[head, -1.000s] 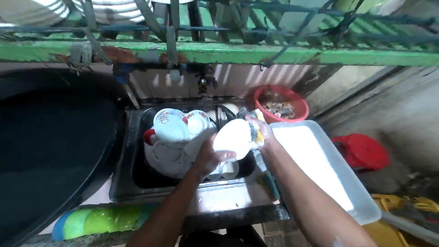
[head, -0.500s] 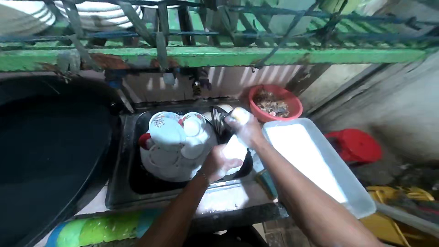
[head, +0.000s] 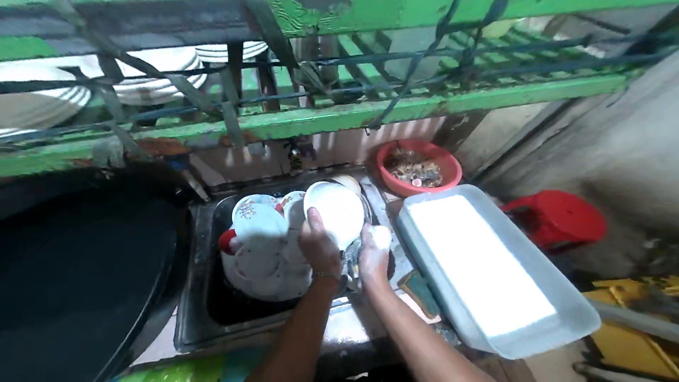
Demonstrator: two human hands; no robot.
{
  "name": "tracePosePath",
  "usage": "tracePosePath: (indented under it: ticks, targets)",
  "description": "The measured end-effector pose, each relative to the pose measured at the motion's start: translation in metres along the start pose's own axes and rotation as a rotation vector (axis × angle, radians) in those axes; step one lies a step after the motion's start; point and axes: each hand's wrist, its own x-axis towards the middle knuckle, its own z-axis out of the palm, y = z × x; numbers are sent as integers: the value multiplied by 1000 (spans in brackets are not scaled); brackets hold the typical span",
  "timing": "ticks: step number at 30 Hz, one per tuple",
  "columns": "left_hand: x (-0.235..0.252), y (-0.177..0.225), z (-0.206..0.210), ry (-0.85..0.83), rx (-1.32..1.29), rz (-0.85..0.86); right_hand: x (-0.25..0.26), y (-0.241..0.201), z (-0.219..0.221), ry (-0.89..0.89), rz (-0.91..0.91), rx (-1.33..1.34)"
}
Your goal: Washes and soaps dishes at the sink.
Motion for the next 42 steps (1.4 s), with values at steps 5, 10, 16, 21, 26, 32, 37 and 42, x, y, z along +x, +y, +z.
tracePosePath:
  ticks: [5, 10, 16, 21, 26, 32, 37, 42]
  targets:
    - [-17, -5, 7, -2, -23, 97, 44, -2, -12, 21, 2, -31]
    - [-8, -5, 9, 8, 17, 12, -7, -19, -11, -48, -141, -206]
    - [-13, -20, 12, 0, -31, -56, 12, -20, -11, -36, -312, -465]
    - [-18, -33, -3, -149, -4, -89, 23, -22, -7, -39, -293, -580]
    - [-14, -28, -15, -353, -433, -146, 106, 4, -33, -442, 83, -7]
    - [20, -70, -9, -439, -305, -226, 88, 5, -68, -917, 36, 550]
    - [40, -26, -25, -757, -142, -456, 55, -48, -58, -810, -484, -637]
    - [51, 5, -31, -739, -203, -451, 13, -49, -36, -1001, -990, -1271]
